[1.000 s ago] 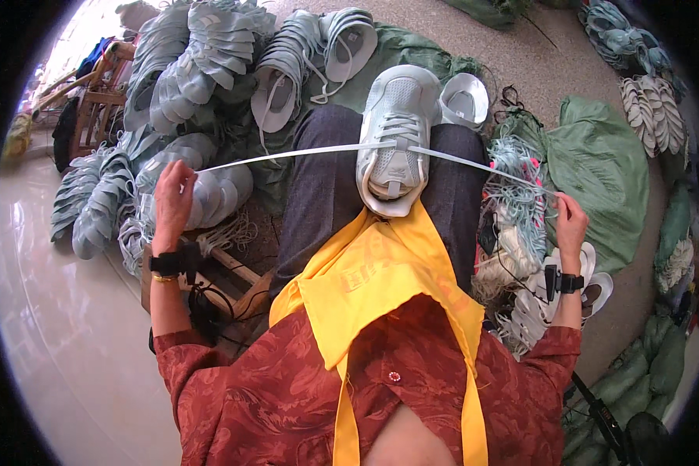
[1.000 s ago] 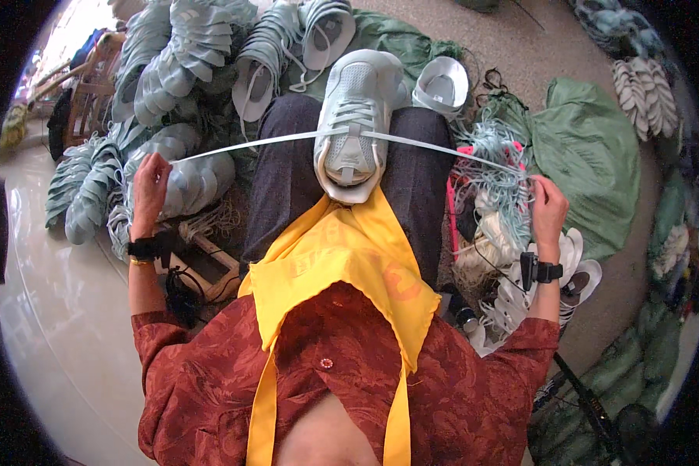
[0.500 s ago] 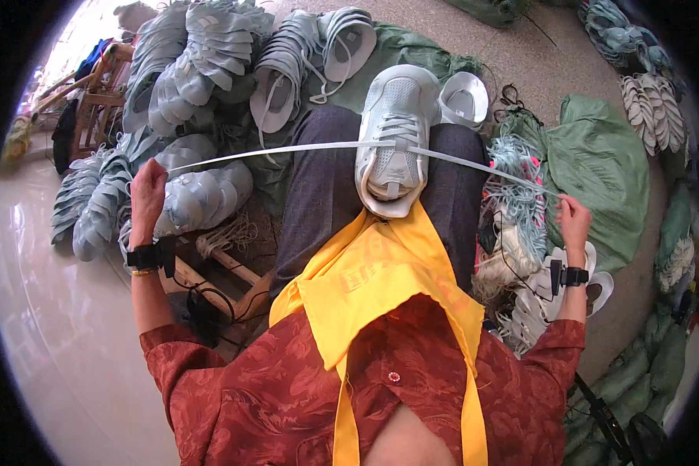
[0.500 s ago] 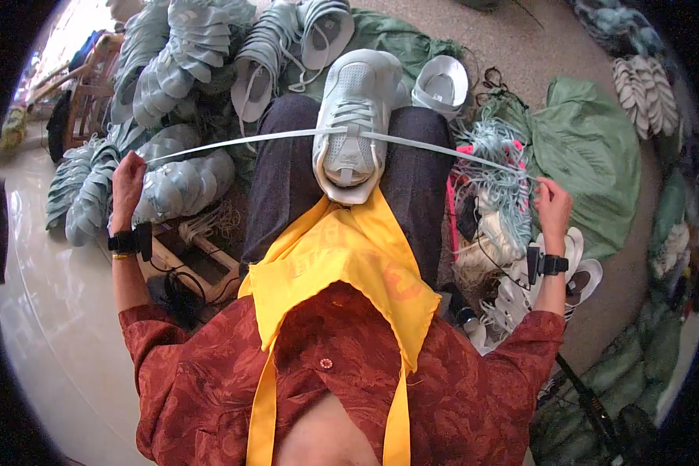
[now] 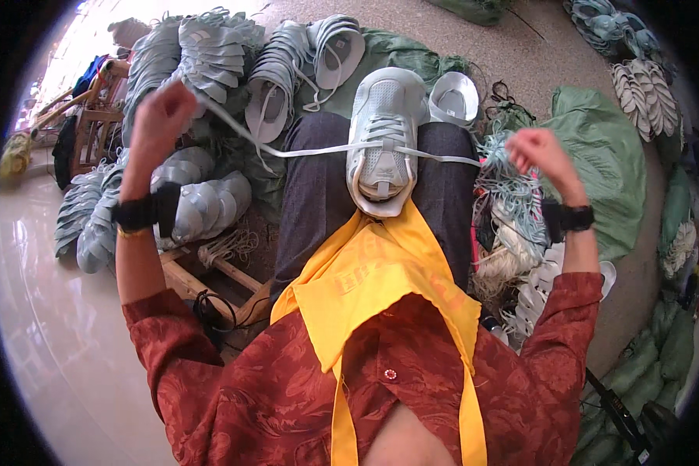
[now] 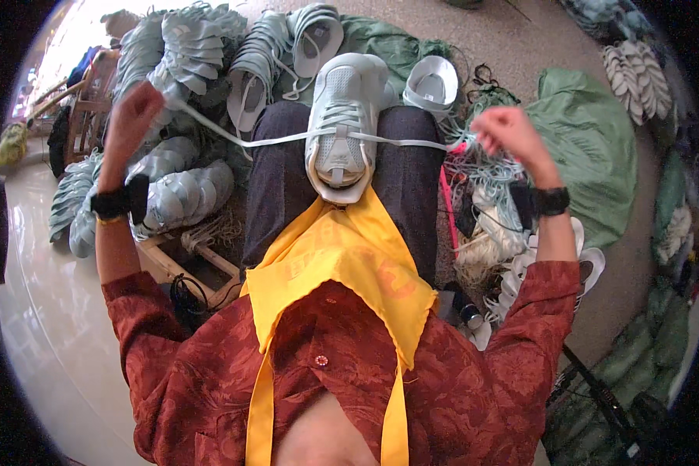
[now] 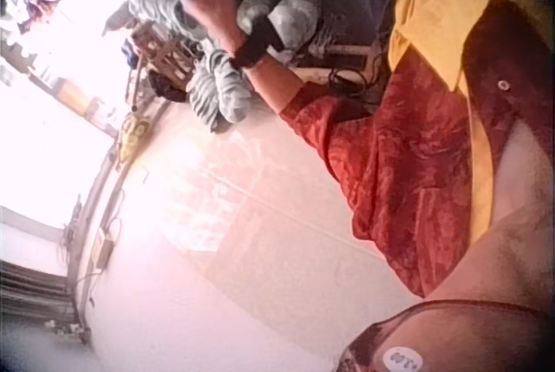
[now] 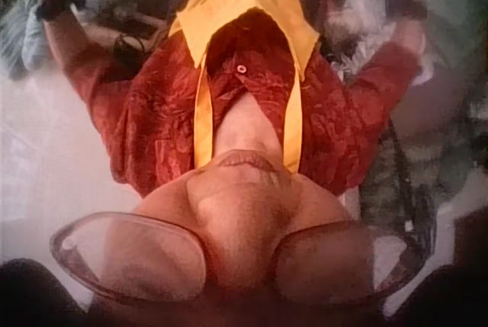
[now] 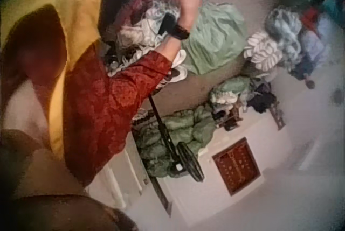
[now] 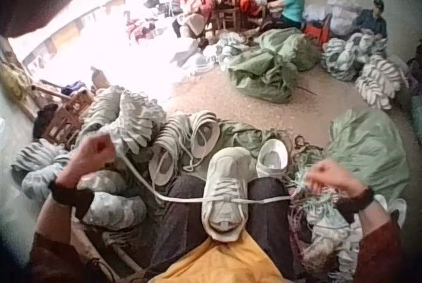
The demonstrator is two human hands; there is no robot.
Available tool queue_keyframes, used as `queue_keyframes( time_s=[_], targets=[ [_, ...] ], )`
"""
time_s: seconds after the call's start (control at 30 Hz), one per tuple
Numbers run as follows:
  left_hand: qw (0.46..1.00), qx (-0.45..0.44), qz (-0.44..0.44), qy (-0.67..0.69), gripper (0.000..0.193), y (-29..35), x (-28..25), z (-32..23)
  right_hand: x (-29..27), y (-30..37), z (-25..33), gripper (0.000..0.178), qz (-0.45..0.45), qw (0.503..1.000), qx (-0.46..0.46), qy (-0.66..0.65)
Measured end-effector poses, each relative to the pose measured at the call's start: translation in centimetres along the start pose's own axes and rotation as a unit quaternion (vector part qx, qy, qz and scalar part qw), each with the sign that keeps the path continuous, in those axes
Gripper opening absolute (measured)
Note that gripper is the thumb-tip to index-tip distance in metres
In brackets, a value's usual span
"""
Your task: The person laces a white sneaker by hand, threading the laces through the eyelets and pulling them tight. The person sits on the floor surrounded by stacks of similar shoes and green fabric bags, performing the task on their lap.
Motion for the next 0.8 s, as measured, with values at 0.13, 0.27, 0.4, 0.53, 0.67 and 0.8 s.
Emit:
queue_keyframes(
  time_s=[0.13,0.27,0.4,0.53,0.67,0.8],
  targets=[
    [0.961,0.032,-0.210,0.176,0.010,-1.9,-1.4,-4.2,-2.7,2.0,3.7,0.023,-0.163,0.919,-0.192,-0.304],
    [0.994,-0.031,0.050,0.095,0.009,1.4,5.1,-0.9,2.7,2.6,3.5,0.028,-0.119,0.917,-0.159,-0.347],
    [0.912,-0.095,0.230,0.327,0.014,5.3,12.2,-7.8,10.9,3.2,3.8,0.026,-0.017,0.975,-0.069,-0.212],
    [0.865,-0.121,0.264,0.410,0.012,6.3,14.8,-11.6,15.5,2.2,6.1,0.020,0.004,0.995,-0.099,-0.033],
    [0.895,-0.056,0.226,0.380,0.009,5.3,16.5,-12.9,16.7,0.0,6.2,0.017,-0.134,0.963,-0.232,0.016],
    [0.908,-0.050,0.157,0.386,0.006,4.4,18.2,-13.0,16.3,-1.1,5.5,0.012,-0.157,0.947,-0.282,0.008]
  ],
)
Point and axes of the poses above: each hand's wrist, its own y-axis away from the middle knuckle, its own x-axis out of the palm, z = x × y, the point moved 1 cm from there along -y, towards the middle knuckle, and after that the axes turned 2 degrees about -y, right-handed, at the moved point
